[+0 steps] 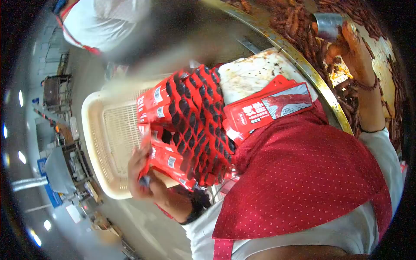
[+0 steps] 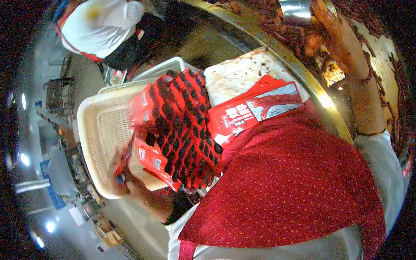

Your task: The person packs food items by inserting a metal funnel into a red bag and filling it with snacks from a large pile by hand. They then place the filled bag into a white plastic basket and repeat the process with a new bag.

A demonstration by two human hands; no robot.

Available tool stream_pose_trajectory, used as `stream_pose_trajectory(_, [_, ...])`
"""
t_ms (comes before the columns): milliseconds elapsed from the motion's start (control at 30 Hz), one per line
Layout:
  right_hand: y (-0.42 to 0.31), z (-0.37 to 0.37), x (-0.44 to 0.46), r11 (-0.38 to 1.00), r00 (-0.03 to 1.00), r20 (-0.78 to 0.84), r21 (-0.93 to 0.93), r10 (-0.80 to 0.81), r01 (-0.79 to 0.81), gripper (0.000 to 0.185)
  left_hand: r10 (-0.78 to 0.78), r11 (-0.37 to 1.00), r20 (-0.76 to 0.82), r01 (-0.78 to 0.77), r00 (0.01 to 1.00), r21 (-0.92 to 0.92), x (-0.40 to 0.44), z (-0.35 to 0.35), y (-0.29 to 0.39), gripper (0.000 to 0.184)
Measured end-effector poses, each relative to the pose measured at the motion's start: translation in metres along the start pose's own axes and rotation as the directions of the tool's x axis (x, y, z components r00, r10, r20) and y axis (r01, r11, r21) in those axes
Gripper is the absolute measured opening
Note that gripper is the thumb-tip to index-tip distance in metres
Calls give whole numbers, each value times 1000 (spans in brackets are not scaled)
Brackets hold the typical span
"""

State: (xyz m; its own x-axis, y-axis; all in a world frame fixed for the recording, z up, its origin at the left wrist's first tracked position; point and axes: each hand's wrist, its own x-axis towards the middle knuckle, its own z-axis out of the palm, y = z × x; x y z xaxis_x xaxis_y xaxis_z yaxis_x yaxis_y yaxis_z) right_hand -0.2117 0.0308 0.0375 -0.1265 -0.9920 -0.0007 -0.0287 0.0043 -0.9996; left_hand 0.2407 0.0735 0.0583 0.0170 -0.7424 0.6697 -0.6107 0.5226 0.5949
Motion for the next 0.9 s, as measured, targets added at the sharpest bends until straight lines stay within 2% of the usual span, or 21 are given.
stream_pose_trajectory(33, [4,-7,-1,1000,1000,-17,-8,15,-15,43,83,992,-6,-82,996,98,-8,-5,0,20])
stream_pose_trajectory(100, [12,-22,1,998,998,-9,25,-59,59,43,-24,999,172,16,985,47,-24,-8,-5,17])
stream_pose_trajectory(133, [17,-28,3,994,995,2,46,-100,100,43,-206,978,247,195,947,68,-39,-8,-15,16])
stream_pose_trajectory(167, [23,-32,2,988,990,9,73,-138,137,43,-460,887,322,442,827,132,-48,-4,-22,25])
stream_pose_trajectory(233, [29,-44,-5,970,976,3,117,-216,214,43,-565,825,514,437,646,358,-51,-7,-23,31])
stream_pose_trajectory(267, [-4,-20,-2,957,990,-115,267,-87,115,42,-492,871,478,421,728,254,-46,-1,-21,34])
stream_pose_trajectory(300, [-5,-20,-3,950,980,-174,280,-92,139,42,-421,906,429,399,799,145,-39,6,-14,36])
stream_pose_trajectory(333, [-11,-17,-5,942,977,-197,304,-85,144,42,-410,912,317,378,855,160,-31,22,-3,41])
stream_pose_trajectory(367, [-15,-17,-6,931,973,-216,330,-84,154,41,-396,917,414,374,820,137,-27,45,6,42])
stream_pose_trajectory(400, [-11,-27,-6,948,980,-199,306,-25,86,43,-370,924,504,365,780,113,-22,74,15,44])
stream_pose_trajectory(433, [-12,-29,-6,966,975,-224,255,10,49,45,-305,951,660,255,686,175,-18,111,24,47])
stream_pose_trajectory(467, [-14,-29,-6,966,975,-224,253,-1,59,45,-167,985,768,78,619,152,-26,146,20,58])
stream_pose_trajectory(533, [-13,-35,-13,967,965,-260,235,-32,96,46,45,998,832,9,554,-60,-47,221,14,71])
stream_pose_trajectory(567, [-9,-49,-15,972,972,-222,197,-81,126,45,29,999,866,-2,499,-32,-56,248,11,62])
stream_pose_trajectory(600, [-15,-50,-19,970,955,-290,211,-55,120,45,7,999,895,-42,447,13,-62,266,9,50])
stream_pose_trajectory(633, [-21,-49,-22,967,936,-350,227,-31,117,44,31,999,896,-46,442,-12,-64,280,-5,50])
stream_pose_trajectory(700, [-26,-58,-30,975,941,-337,196,-31,102,44,-136,932,986,349,95,95,-60,295,-35,39])
stream_pose_trajectory(733, [-27,-62,-33,980,952,-306,180,-27,86,43,-129,933,988,347,90,90,-54,291,-24,39])
stream_pose_trajectory(800, [-7,-79,-40,986,951,-309,158,1,51,41,95,993,882,22,461,-119,-42,270,2,24])
stream_pose_trajectory(833, [3,-83,-41,990,953,-303,138,28,15,39,98,992,883,21,458,-121,-40,265,13,24])
stream_pose_trajectory(900, [6,-73,-41,990,953,-301,141,41,2,38,298,942,848,-282,438,-185,-43,257,29,16])
